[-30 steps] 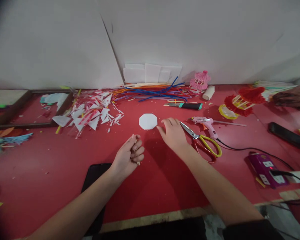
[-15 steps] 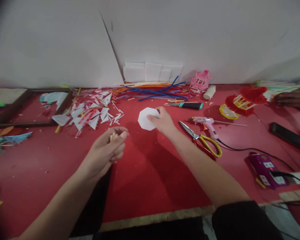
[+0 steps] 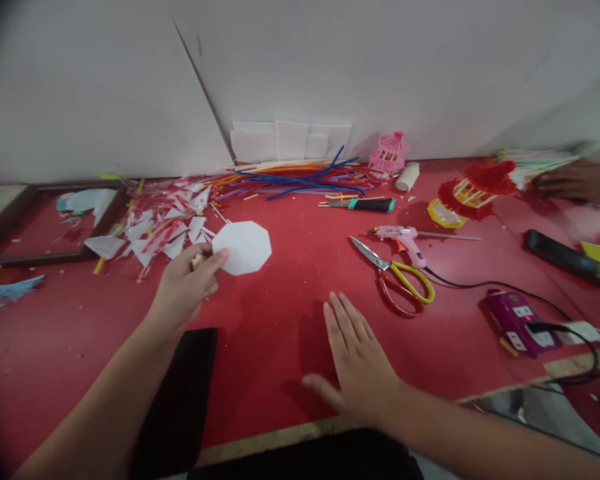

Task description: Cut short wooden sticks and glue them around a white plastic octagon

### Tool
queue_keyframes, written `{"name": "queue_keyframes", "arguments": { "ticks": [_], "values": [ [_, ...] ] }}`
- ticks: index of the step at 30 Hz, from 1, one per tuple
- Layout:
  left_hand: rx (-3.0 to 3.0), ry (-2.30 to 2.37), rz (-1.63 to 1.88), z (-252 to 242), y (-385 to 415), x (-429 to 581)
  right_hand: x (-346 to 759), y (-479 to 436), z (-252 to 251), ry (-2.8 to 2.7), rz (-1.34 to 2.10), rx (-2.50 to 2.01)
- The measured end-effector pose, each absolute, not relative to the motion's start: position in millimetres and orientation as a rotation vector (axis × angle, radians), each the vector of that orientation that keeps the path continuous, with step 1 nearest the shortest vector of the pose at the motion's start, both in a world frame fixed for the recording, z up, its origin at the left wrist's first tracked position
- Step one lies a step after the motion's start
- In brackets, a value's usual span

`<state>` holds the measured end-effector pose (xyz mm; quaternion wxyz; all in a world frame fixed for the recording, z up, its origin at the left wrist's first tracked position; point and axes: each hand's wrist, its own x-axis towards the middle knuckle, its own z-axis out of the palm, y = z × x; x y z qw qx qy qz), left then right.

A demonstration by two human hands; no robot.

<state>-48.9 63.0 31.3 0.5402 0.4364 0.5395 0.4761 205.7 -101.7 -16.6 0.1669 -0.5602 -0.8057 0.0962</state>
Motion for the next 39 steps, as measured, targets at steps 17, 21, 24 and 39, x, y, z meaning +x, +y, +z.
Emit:
{"name": "queue_keyframes", "arguments": {
  "ticks": [17,21,24,39],
  "values": [
    [1.490,1.170,0.781,31.5,14.7,-21.3,245.1,-7.9,51.8,-2.226,1.507,-1.370],
    [1.309,1.218,0.907,24.6,24.2,-38.9,235.1,1.4,50.2,-2.692,1.405,-1.333],
    [1.228,1.225,0.976,20.4,27.6,-43.2,209.0,25.8,45.8,-2.598,1.151,-1.461],
    [0.932,1.119,1.451,44.5,43.4,-49.1,152.8,35.6,55.1,-2.649,1.029,-1.424]
  ]
}}
